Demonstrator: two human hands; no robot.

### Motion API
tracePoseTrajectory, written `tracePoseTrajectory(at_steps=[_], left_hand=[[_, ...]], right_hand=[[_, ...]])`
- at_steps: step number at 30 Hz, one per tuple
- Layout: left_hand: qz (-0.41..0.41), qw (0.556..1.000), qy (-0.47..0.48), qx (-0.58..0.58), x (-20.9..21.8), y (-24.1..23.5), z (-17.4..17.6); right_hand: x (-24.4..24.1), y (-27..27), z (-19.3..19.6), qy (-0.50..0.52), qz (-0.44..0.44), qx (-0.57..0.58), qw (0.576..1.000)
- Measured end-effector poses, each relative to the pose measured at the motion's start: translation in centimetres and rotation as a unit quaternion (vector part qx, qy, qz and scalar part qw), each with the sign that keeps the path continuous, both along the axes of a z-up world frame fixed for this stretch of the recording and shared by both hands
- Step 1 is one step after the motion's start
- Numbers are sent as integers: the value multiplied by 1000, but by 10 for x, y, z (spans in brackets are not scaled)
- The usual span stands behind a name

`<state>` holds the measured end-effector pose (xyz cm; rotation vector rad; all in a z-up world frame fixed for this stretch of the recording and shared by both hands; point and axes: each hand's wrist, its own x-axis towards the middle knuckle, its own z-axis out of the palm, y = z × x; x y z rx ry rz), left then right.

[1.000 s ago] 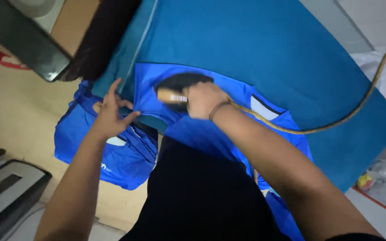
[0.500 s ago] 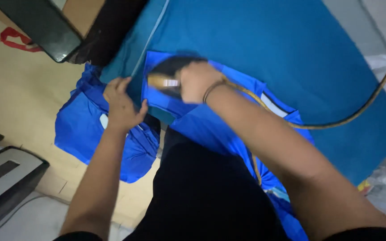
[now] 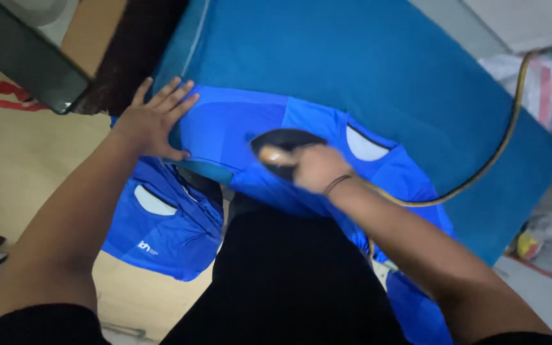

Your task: Iron several blue t-shirts on an ironing board using a steam iron.

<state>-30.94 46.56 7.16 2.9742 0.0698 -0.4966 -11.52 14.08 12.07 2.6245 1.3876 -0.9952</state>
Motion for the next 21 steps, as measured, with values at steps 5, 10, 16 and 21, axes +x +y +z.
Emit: tracePoseTrajectory(at_steps=[5, 10, 16, 21], left_hand=[[-23, 999, -19, -14, -3, 7, -8], [-30, 999, -9, 38, 8, 7, -4], [12, 993, 108, 51, 3, 9, -17], [68, 972, 160, 156, 27, -10, 0]], right_hand=[[65, -36, -17, -92, -180, -3, 979], [96, -52, -9, -108, -240, 27, 964], [74, -95, -13, -83, -146, -34, 985], [34, -171, 19, -85, -227, 74, 967]])
